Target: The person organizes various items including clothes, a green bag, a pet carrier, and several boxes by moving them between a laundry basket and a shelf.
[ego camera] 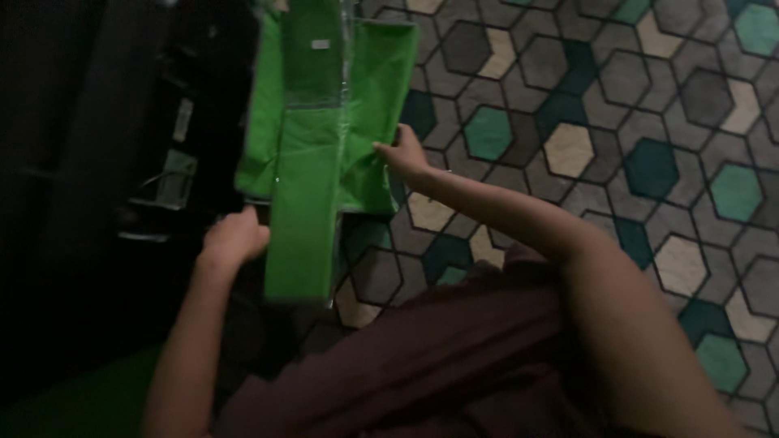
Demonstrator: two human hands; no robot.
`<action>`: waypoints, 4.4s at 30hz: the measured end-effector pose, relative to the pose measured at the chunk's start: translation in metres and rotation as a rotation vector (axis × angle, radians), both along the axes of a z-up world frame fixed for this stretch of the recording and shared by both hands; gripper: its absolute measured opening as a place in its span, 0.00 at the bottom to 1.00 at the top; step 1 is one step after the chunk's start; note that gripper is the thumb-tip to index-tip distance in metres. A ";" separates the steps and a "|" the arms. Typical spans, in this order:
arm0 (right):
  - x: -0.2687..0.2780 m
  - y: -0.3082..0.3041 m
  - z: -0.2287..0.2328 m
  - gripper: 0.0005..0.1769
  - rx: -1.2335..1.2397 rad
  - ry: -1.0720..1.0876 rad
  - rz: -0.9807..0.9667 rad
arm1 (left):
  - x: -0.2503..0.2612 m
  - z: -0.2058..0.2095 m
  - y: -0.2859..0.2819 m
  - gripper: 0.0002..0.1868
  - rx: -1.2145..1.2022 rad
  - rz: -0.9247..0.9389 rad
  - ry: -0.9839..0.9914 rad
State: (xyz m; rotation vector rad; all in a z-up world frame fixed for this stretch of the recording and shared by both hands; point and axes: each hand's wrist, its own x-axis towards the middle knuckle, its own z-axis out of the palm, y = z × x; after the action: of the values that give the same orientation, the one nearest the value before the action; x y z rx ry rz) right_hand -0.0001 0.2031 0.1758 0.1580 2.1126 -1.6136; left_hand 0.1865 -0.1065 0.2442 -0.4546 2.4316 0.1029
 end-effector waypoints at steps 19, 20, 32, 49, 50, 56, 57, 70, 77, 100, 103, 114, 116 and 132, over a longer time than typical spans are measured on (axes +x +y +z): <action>-0.007 0.017 0.051 0.48 0.398 0.484 0.517 | -0.106 -0.026 0.067 0.82 -0.056 0.177 0.206; -0.008 0.017 0.051 0.44 0.449 0.508 0.569 | -0.104 -0.024 0.064 0.83 -0.016 0.211 0.192; -0.020 0.009 0.061 0.35 0.481 0.625 0.605 | -0.120 -0.033 0.079 0.71 0.025 0.015 0.333; -0.038 0.215 0.506 0.26 0.542 0.759 0.431 | -0.199 0.452 0.258 0.51 0.167 -0.116 0.299; -0.034 0.234 0.528 0.34 0.499 0.756 0.415 | -0.206 0.480 0.272 0.51 0.174 -0.114 0.333; -0.055 0.303 0.621 0.25 0.506 0.669 0.227 | -0.235 0.572 0.342 0.45 0.139 -0.248 0.449; -0.061 0.314 0.633 0.28 0.544 0.684 0.210 | -0.245 0.578 0.354 0.45 0.130 -0.271 0.489; -0.246 0.450 0.743 0.27 0.610 0.740 -0.096 | -0.486 0.599 0.483 0.44 0.288 -0.396 0.743; -0.394 0.482 0.764 0.28 0.665 0.790 -0.094 | -0.659 0.620 0.554 0.42 0.499 -0.423 0.790; -0.975 0.700 0.780 0.35 0.737 0.651 0.032 | -1.186 0.654 0.739 0.42 0.314 -0.383 0.804; -1.066 0.707 0.783 0.36 0.728 0.669 0.068 | -1.260 0.659 0.738 0.43 0.315 -0.296 0.728; -1.378 0.758 0.758 0.38 0.645 0.720 0.049 | -1.599 0.618 0.738 0.44 0.321 -0.258 0.695; -1.418 0.772 0.758 0.36 0.606 0.672 0.046 | -1.649 0.626 0.753 0.43 0.345 -0.310 0.697; -1.853 0.925 0.780 0.35 0.539 0.626 0.074 | -2.083 0.635 0.991 0.42 0.424 -0.401 0.726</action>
State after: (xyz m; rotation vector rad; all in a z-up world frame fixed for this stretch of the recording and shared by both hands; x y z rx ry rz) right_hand -1.8532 1.1285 0.9562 -0.2911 2.9548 -1.0954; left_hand -1.8962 0.8847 0.8791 0.3277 3.0254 0.6948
